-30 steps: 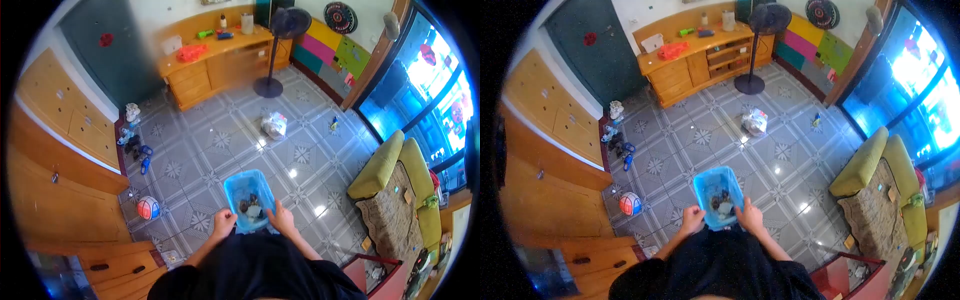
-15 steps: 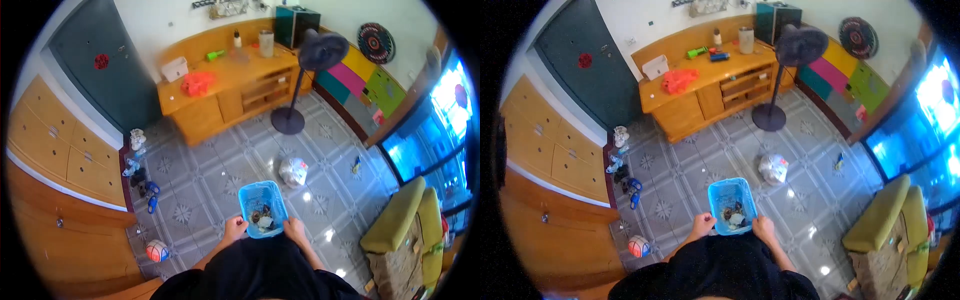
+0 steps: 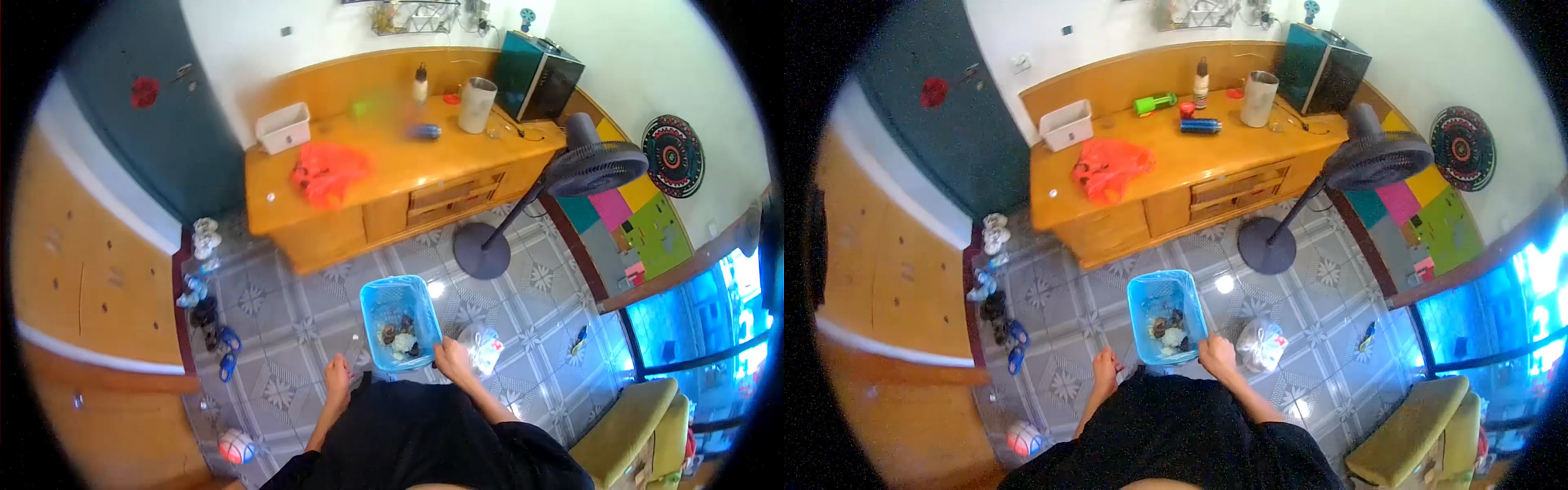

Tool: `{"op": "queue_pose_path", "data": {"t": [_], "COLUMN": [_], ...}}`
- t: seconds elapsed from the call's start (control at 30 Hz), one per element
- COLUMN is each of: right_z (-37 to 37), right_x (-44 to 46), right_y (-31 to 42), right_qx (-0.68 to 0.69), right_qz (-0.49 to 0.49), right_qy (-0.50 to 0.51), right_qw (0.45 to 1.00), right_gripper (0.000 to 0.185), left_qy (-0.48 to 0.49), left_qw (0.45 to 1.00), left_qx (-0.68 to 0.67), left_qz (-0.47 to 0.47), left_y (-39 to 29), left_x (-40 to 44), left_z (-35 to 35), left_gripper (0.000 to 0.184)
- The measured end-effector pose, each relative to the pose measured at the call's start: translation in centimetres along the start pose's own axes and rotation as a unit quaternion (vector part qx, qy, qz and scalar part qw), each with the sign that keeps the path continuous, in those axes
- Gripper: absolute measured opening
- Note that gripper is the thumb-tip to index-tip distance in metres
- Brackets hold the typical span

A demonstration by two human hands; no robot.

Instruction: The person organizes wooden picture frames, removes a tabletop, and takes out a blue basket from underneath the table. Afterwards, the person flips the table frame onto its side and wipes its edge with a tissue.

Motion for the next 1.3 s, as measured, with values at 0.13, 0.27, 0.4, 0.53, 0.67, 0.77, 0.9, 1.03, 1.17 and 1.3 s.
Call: {"op": "queue_pose_path", "data": {"t": [0.13,0.27,0.4,0.53,0.67,0.77,0.9,1.03,1.17,1.3], "right_z": [1.0,3.4,3.9,4.5,4.9,4.6,2.6,1.7,2.8,3.8], "right_x": [6.6,13.7,22.5,33.1,43.3,48.9,55.1,57.7,55.4,48.0], "right_y": [3.2,6.3,8.5,11.8,16.8,19.5,20.6,20.6,17.2,11.7], "right_qx": [0.020,-0.009,0.011,0.026,0.000,-0.034,0.021,0.075,0.217,0.270], "right_qz": [-0.060,-0.084,-0.082,-0.052,-0.023,0.004,0.008,0.008,-0.046,-0.177], "right_qy": [-0.035,-0.063,-0.076,-0.059,-0.032,-0.036,0.034,0.037,-0.001,-0.084], "right_qw": [0.997,0.994,0.994,0.997,0.999,0.999,0.999,0.996,0.975,0.943], "right_gripper": [0.031,0.032,0.032,0.031,0.032,0.032,0.034,0.030,0.028,0.025], "left_qy": [0.074,0.185,0.179,0.118,0.026,-0.019,-0.074,-0.014,0.150,0.316], "left_qw": [0.996,0.958,0.963,0.978,0.995,0.999,0.996,0.999,0.986,0.940], "left_qx": [0.020,0.109,-0.053,-0.034,0.039,0.011,-0.034,-0.010,0.066,0.126], "left_qz": [-0.051,-0.189,-0.195,-0.169,-0.093,-0.031,-0.024,-0.031,-0.022,-0.004], "left_y": [-4.6,-12.5,-18.9,-17.6,-14.0,-14.8,-17.3,-20.7,-20.1,-18.6], "left_x": [11.8,21.4,25.8,29.8,33.4,35.1,38.2,40.8,44.8,47.5], "left_z": [-4.8,-10.8,-15.3,-15.5,-11.9,-10.6,-12.0,-16.1,-18.9,-20.2], "left_gripper": [0.037,0.039,0.034,0.027,0.028,0.028,0.026,0.023,0.021,0.017]}}
Point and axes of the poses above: each hand's wrist, its own x-axis towards the middle knuckle, its own z-axis out of the back of the hand, y = z × x, the point moved 2 cm from there along x, towards the middle knuckle, and after that the axes turned 9 degrees about -z, right-handed, at the moved point
